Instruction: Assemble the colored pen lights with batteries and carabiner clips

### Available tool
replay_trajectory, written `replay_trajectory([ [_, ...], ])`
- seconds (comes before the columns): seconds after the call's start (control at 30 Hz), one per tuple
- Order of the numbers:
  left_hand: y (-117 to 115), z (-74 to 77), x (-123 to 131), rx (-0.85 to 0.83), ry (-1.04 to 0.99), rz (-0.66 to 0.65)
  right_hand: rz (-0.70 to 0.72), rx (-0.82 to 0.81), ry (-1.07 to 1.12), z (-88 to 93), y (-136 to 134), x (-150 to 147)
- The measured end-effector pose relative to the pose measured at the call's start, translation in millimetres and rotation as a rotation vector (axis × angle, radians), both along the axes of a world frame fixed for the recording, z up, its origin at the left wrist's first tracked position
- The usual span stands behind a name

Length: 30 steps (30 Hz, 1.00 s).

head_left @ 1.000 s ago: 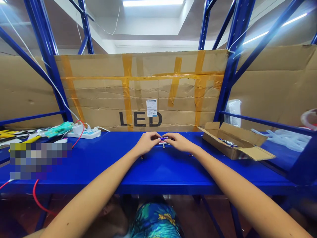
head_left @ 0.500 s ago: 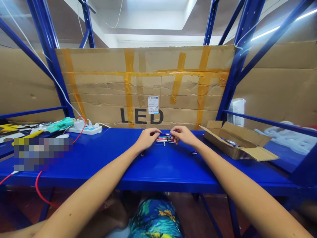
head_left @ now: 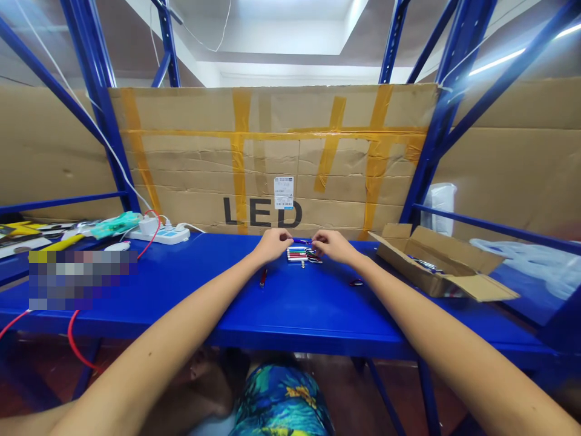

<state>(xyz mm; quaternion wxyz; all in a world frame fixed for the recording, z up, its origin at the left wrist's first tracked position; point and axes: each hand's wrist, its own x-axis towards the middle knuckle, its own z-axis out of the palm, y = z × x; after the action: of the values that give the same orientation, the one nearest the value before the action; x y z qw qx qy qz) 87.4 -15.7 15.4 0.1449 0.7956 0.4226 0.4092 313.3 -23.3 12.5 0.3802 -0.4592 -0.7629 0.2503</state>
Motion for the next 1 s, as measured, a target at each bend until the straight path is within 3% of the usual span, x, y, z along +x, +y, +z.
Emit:
replay_trajectory([
  [0.13,30,3.6,12,-0.062,0.185,0.103,-0.153,0.268,-0.433,0.1,27,-1],
  [0.23,53,1.5,21,-0.114,0.256,0.127,-0.207,0.280,-0.566,-1.6,44,-1],
  [0.47,79,-8.5,29,-0.177,0.336,0.145,-0.214,0.222,-0.592,-17.5,67,2],
  [0.8,79,-6.4,27,-0.291,0.441,0.120,-0.160,0.134,-0.592,-15.9,58,-4],
  [1.0,82,-7.1,27,-0.276,0.442,0.075,-0.162,0.113,-0.601,-14.2,56,-4],
])
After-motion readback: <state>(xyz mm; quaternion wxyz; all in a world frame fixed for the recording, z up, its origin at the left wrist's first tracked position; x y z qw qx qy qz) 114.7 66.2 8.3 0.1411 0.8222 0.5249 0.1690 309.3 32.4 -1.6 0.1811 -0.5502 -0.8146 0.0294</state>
